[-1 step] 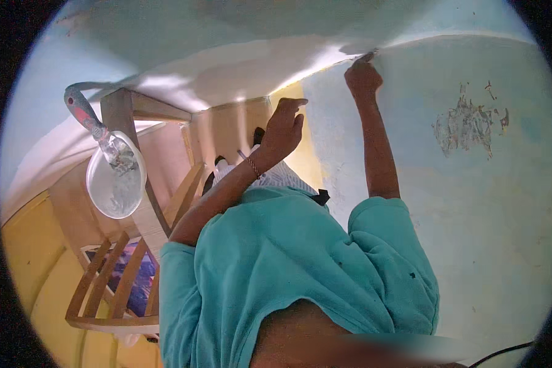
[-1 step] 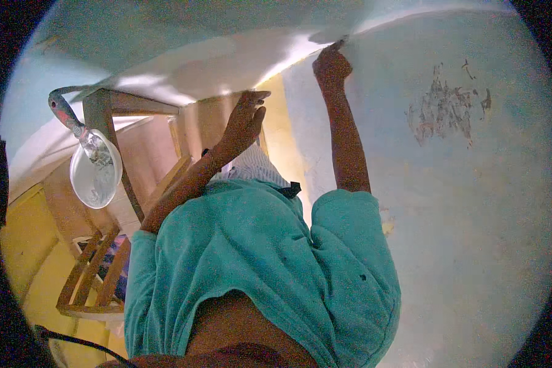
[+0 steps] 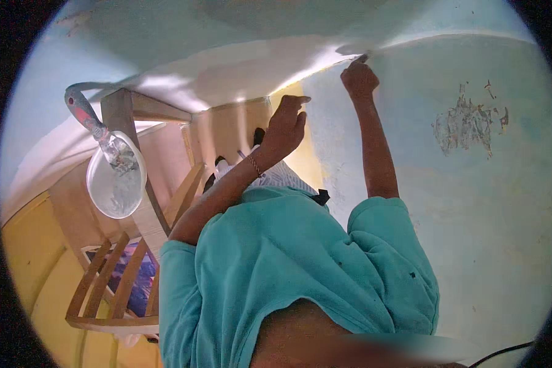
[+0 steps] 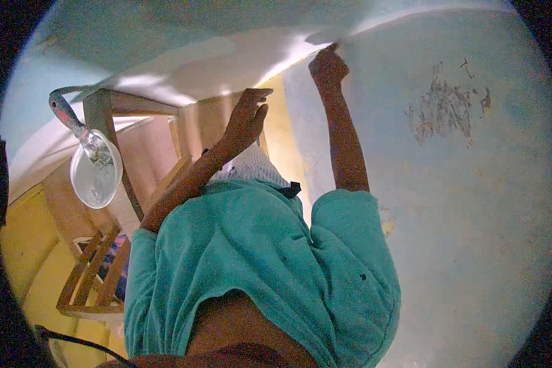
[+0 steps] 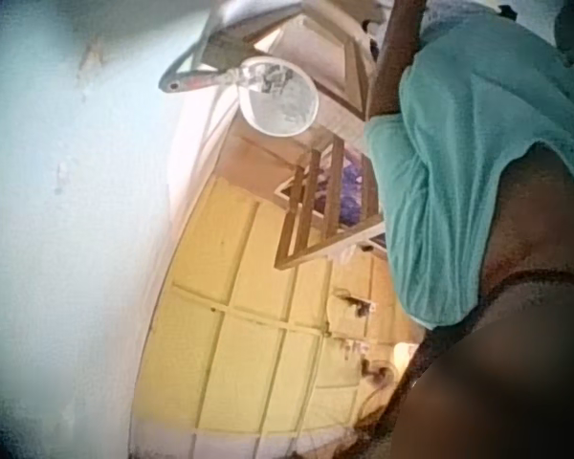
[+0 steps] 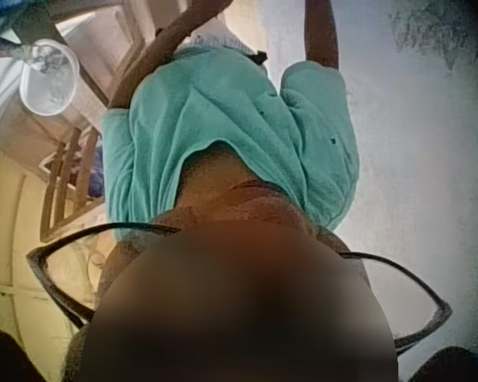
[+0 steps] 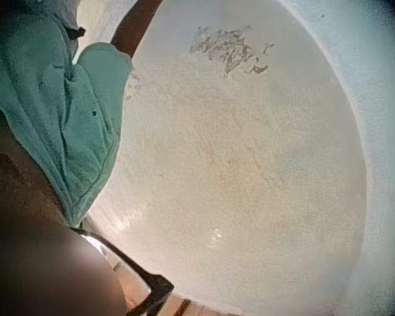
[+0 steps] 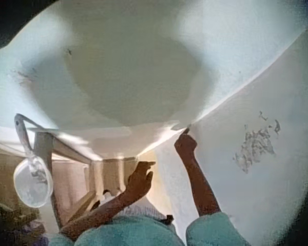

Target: The person applies putty to the corner where a wall and ceiling meet, using a putty knife to scoop the putty from a bowl and spread it onto the surface.

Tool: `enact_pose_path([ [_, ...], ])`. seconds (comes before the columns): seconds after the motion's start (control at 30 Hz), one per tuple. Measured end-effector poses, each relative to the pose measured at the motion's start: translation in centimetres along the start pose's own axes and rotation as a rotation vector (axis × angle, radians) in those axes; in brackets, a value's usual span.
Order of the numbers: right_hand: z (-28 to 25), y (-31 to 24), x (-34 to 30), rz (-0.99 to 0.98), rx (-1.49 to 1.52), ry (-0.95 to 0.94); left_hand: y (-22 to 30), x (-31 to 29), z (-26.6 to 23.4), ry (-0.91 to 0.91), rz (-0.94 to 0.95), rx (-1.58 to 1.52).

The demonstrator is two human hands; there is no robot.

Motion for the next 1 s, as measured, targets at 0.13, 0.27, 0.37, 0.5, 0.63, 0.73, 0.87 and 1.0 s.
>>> enact_pose_path([
  [0.13,-2.0,-0.6,-0.7,0.067,0.055,0.032,1.4,2.2,0.6,0.011,0.065,0.007],
  [0.27,-5.2,0.1,-0.2,0.079,0.008,0.254,2.9,3.2,1.4,-0.01,0.125,0.031],
  [0.37,-4.6,0.5,0.4,0.028,-0.136,0.19,3.5,3.0,1.9,-0.018,0.143,0.022],
  [0.5,-2.0,1.1,0.9,-0.006,-0.074,0.127,3.3,2.3,2.3,-0.062,0.082,0.021],
  [0.63,0.9,1.0,0.4,-0.027,-0.091,0.15,3.0,1.6,2.1,-0.037,0.072,-0.036],
  [0.73,2.4,0.9,0.2,-0.024,-0.022,0.061,2.9,1.2,1.7,-0.006,0.062,-0.055],
  [0.87,1.6,0.3,-0.5,-0.086,-0.053,-0.024,2.4,0.7,1.2,0.007,0.042,-0.052],
  [1.0,-2.9,0.8,-0.7,-0.038,-0.012,0.221,2.2,0.4,1.3,0.026,0.078,-0.056],
])
Point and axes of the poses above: each hand's wrist, its own x-axis towards the middle knuckle, its own z-axis out of the palm, y = z × x, the point moved 2 cm from there along x, towards the middle knuckle, and after that the axes turned 10 degrees about x, right-handed, at the moved point
